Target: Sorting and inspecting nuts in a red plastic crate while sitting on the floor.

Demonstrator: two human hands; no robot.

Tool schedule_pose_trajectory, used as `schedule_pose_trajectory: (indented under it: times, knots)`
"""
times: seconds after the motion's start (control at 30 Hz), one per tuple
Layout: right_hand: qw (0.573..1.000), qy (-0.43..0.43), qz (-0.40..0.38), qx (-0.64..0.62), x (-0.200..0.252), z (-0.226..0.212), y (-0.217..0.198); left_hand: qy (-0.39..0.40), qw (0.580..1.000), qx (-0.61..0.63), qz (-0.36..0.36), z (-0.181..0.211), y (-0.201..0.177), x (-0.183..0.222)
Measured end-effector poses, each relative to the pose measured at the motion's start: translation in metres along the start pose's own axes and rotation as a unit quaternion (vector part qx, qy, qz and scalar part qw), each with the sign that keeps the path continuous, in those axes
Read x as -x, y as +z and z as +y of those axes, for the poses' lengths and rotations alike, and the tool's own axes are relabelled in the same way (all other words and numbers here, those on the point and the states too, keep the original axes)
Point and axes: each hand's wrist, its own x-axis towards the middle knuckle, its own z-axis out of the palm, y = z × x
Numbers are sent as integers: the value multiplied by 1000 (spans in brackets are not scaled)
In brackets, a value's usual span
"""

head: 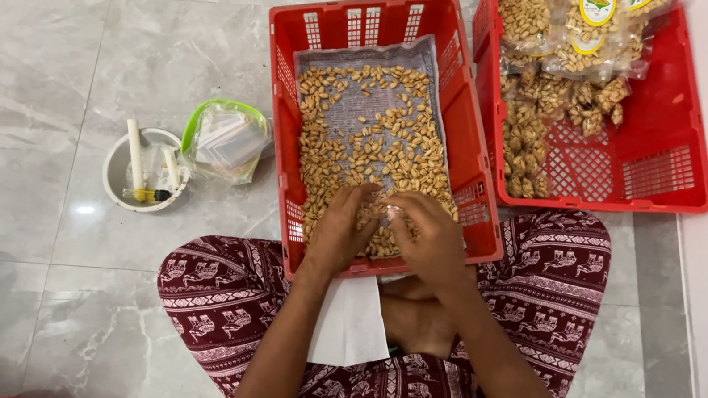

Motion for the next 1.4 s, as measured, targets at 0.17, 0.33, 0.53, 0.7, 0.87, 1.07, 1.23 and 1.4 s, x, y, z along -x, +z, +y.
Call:
schedule_pose_trajectory:
  times: [0.17, 0.33, 0.53, 0.7, 0.87, 1.07, 1.23, 1.4]
  knots:
    - [981, 121, -135, 66, -21, 25, -24, -4, 1000, 9, 19, -1, 3, -1]
    - [882, 187, -381, 208, -5, 111, 5, -2, 999, 43, 33, -1, -4, -5]
    - [848, 105, -426, 297, 6, 125, 26, -13, 994, 89, 66, -3, -3, -6]
    - [888, 177, -374, 199, -13, 92, 6, -27, 996, 74, 51, -6, 0, -8]
    - [880, 297, -359, 95, -28, 43, -11, -41, 992, 108, 54, -1, -4, -6]
    - [843, 238, -472, 96, -48, -14, -41, -33, 991, 111, 70, -12, 3, -6]
    - [860, 150, -480, 88, -29, 39, -17, -30, 990, 117, 77, -14, 3, -6]
    - [920, 144, -362, 36, -14, 63, -14, -36, 990, 109, 78, -23, 5, -6]
